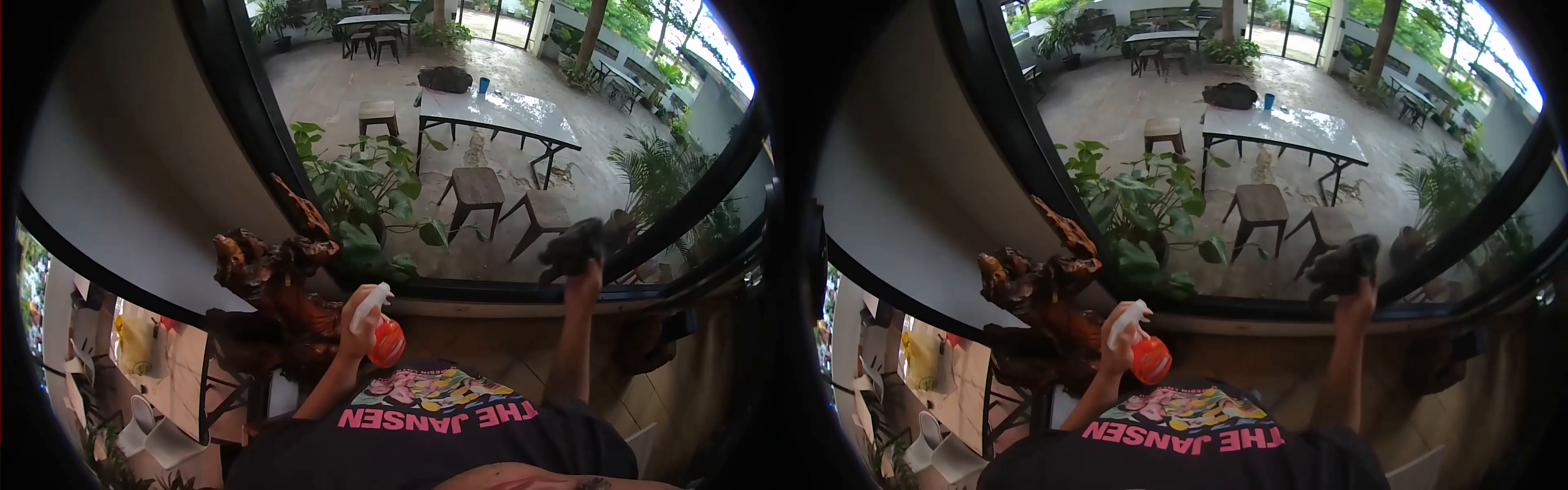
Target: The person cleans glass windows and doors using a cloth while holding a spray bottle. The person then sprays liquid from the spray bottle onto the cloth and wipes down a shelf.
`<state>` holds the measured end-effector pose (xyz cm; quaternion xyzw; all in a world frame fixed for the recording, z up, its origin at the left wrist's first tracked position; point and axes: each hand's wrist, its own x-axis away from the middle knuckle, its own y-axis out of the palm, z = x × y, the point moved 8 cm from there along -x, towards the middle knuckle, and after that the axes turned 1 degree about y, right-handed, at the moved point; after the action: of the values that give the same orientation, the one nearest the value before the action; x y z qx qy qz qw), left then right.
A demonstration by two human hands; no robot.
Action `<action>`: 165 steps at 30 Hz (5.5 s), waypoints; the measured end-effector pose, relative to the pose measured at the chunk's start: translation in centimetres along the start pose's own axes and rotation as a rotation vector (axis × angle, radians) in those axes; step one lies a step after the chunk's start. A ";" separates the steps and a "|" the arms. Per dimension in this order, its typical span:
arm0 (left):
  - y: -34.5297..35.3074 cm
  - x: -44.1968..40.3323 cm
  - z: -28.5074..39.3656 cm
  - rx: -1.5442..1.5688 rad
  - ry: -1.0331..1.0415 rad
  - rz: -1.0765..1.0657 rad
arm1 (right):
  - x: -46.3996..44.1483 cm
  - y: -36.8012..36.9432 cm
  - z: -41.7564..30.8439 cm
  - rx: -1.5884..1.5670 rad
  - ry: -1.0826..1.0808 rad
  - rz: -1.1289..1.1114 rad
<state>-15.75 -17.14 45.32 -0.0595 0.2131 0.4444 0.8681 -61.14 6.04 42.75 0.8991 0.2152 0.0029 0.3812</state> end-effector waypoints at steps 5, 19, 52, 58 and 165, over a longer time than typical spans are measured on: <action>-3.6 1.9 1.4 -0.027 -0.083 -0.061 | -5.3 14.9 -11.9 0.238 -0.630 0.039; -8.6 5.5 2.6 0.006 -0.047 0.081 | -0.1 42.9 4.8 1.365 -1.556 -0.235; -6.1 7.9 2.5 -0.043 -0.032 0.315 | 11.7 57.7 18.6 1.223 -1.809 -0.998; -7.3 10.3 5.1 -0.050 -0.042 0.380 | 7.8 67.6 1.7 0.929 -1.887 -0.596; 32.4 -15.0 -5.3 0.143 -0.357 -0.517 | -37.4 -26.7 -20.1 0.575 -0.608 0.891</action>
<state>-51.04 -10.53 49.65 0.0285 0.0660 0.1965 0.9779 -108.72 21.67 44.61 0.9301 -0.3079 -0.1529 0.1297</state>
